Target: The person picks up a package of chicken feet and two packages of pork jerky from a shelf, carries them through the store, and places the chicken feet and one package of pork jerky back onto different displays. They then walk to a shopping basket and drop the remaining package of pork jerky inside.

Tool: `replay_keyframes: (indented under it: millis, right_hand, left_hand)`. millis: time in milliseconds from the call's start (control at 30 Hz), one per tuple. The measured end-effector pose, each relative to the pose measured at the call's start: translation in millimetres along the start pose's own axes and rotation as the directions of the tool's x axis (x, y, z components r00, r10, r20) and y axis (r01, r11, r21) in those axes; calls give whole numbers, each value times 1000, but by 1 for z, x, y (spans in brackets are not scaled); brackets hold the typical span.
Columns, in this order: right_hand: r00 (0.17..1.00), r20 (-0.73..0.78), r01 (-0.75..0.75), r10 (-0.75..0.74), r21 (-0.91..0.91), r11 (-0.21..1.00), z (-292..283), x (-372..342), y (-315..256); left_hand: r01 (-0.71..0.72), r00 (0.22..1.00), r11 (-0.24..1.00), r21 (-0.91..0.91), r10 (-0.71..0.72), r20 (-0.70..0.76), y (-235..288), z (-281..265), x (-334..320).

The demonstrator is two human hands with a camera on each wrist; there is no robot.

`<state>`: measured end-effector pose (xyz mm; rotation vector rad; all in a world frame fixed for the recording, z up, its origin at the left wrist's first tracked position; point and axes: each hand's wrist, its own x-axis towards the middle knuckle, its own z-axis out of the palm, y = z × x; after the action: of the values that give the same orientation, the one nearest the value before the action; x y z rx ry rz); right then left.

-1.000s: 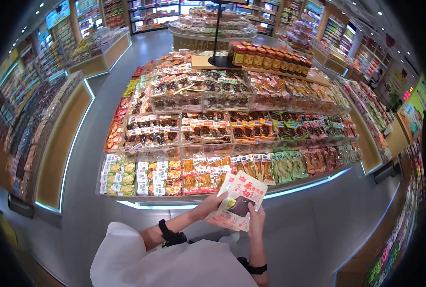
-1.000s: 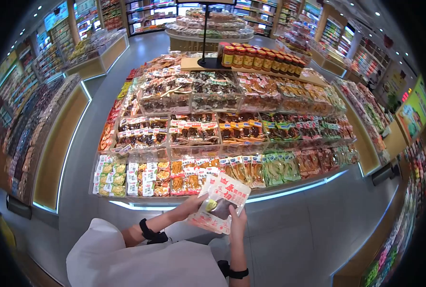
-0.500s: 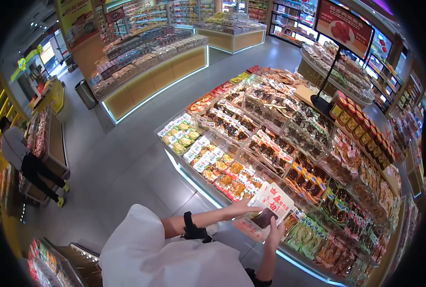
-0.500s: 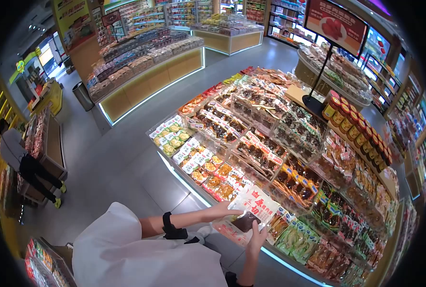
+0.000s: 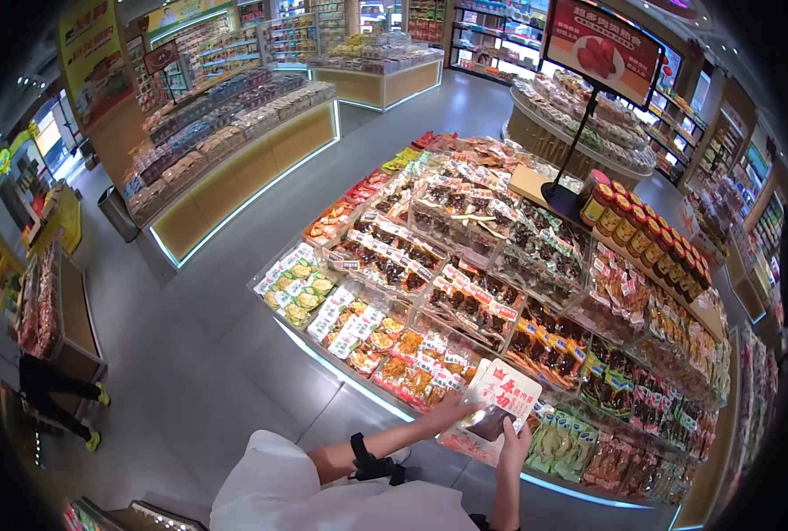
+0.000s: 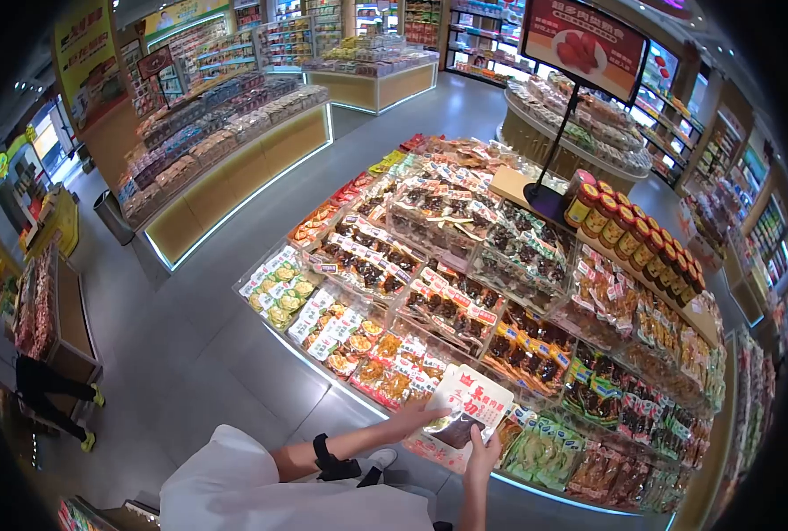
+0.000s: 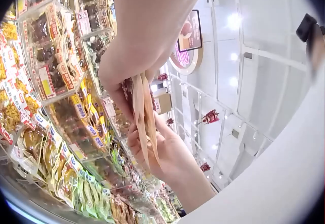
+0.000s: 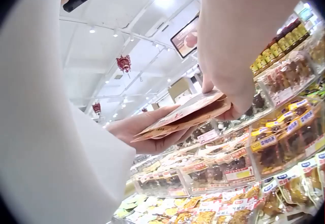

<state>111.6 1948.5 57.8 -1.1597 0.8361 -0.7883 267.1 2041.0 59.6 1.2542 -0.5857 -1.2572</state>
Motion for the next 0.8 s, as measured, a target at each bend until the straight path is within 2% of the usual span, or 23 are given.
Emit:
replay_keyframes:
  millis: [33,133,167,267,300,400,433,533,567,667,700,800]
  right_hand:
    - [1000,-23,-14,14,18,1000,-5,-2,2]
    - [1000,-21,-12,17,219,976,-22,-4,5]
    - [999,-35,-18,27,234,972,-32,-4,5]
    - [989,-130,-29,68,287,958,-69,-5,1]
    - [980,-188,-18,72,278,961,-83,-7,-1]
    - [884,-467,12,2,28,1000,-137,-22,-10]
    - [862,-507,60,5,112,992,-160,-35,-14]
    - [716,-698,236,-28,204,950,-225,-77,-26]
    - [712,-702,248,-18,227,942,-254,-93,-27]
    - [615,-784,339,-87,163,927,-340,-143,-16]
    - [572,-811,380,-125,128,916,-365,-162,-17]
    - [382,-924,162,32,101,982,-419,-218,-57]
  left_hand:
    - [17,1000,999,39,-17,2,3,6,0]
    - [152,987,988,-11,-151,59,13,26,8]
    - [131,987,991,35,-134,84,20,36,10]
    - [16,988,1000,10,-17,154,-2,69,38]
    - [65,982,992,109,-84,170,-15,80,51]
    - [268,923,938,221,-316,220,6,152,55]
    - [275,899,946,170,-316,303,-8,178,61]
    - [82,858,949,305,-223,463,-43,261,66]
    - [127,822,954,271,-254,510,-65,292,68]
    - [202,729,922,332,-368,578,-100,385,50]
    - [244,607,906,346,-421,674,-126,411,54]
    - [210,472,888,408,-458,753,-114,505,17]
